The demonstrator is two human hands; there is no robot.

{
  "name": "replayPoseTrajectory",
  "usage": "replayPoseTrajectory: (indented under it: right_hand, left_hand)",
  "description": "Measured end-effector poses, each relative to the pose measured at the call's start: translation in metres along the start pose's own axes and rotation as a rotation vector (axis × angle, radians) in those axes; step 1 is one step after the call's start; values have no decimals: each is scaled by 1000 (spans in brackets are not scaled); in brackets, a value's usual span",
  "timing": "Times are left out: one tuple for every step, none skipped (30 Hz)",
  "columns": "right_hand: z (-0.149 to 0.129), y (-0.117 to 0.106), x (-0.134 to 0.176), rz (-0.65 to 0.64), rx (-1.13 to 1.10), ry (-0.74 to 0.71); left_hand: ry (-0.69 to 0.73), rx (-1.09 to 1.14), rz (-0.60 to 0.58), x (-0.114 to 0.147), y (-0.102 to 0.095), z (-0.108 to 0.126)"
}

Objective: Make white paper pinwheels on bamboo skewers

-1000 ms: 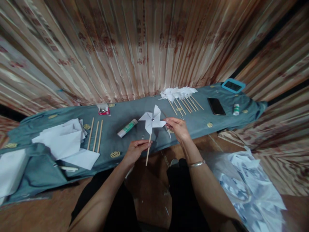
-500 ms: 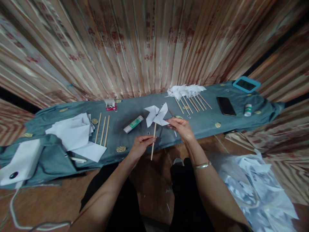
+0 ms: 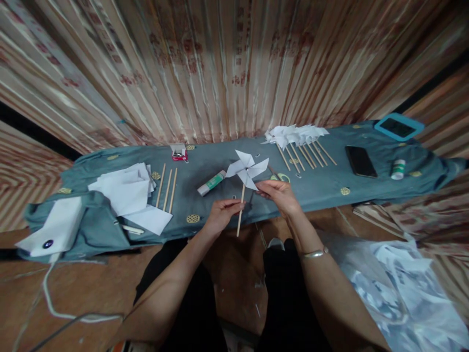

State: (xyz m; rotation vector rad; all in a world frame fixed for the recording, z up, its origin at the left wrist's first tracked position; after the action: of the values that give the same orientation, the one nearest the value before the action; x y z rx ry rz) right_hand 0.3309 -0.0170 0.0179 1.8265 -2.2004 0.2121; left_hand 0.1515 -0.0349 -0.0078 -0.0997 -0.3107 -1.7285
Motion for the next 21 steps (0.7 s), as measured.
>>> replayPoseTrajectory:
  right_hand:
    - [1,1,0,-6,7,-3]
    - [1,3,0,-14,16,-7]
    - [2,5,0,-22,24,-12]
    - [2,6,0,-28,32,-17]
    - [3,8,1,-32,37,-21]
    - [4,10,1,-34,39,-23]
    - [4,11,1,-36,37,-24]
    - [4,13,2,-39,33,-24]
    - [4,15,2,-42,27,-23]
    - [4,16,3,-49,23,-24]
    - [4,18,4,-59,23,-27]
    - [4,20,4,-69,27,-30]
    - [4,22,5,-78,32,-31]
    - [4,23,5,-85,37,-30]
    - [4,25,5,-90,38,-27]
    - [5,26,5,-93,34,-24]
    - [5,27,5,-94,26,-23]
    - [5,29,5,-96,16,-24]
    - [5,30,6,-100,6,-25]
    - [5,31,6,-103,-1,-26]
    - [5,31,6,-107,-4,-24]
  left_hand:
    - [3,-1,0,0,0,0]
    - [6,-2,0,0,-1,0]
    - [11,-2,-1,0,-1,0]
    - [14,-1,-1,-1,-2,-1]
    - [16,2,-1,-1,-2,-1]
    - [18,5,-2,-1,-2,-1]
    - [20,9,-3,-1,-2,-1]
    - [22,13,-4,-1,-2,-1]
    - [25,16,-5,-1,-2,0]
    - [28,17,-7,-1,-2,0]
    - [31,16,-8,-1,-2,0]
    - [33,13,-8,-1,-2,1]
    - [35,7,-9,-1,-2,1]
    - [37,1,-12,-1,-2,1]
    - [38,-5,-17,-1,-2,1]
    - [39,-9,-23,-1,-2,1]
    - [40,-10,-29,-1,-2,2]
    - [40,-9,-33,-1,-1,2]
    - [41,-7,-35,-1,-1,2]
    - [42,-3,-35,-1,-1,2]
    - [43,-1,-35,-1,-1,2]
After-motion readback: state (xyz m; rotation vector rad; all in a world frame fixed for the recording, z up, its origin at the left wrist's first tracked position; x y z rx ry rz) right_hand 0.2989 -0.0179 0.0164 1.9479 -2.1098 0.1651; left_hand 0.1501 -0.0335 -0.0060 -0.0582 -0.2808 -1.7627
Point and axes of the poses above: each hand's wrist, its own x-axis away from the middle knuckle, its own y-axis out of the palm, z = x × y, the point moved 6 cm from there along -x, towards the middle knuckle, and after that the axes turned 5 degrees about y, right-handed, at the moved point
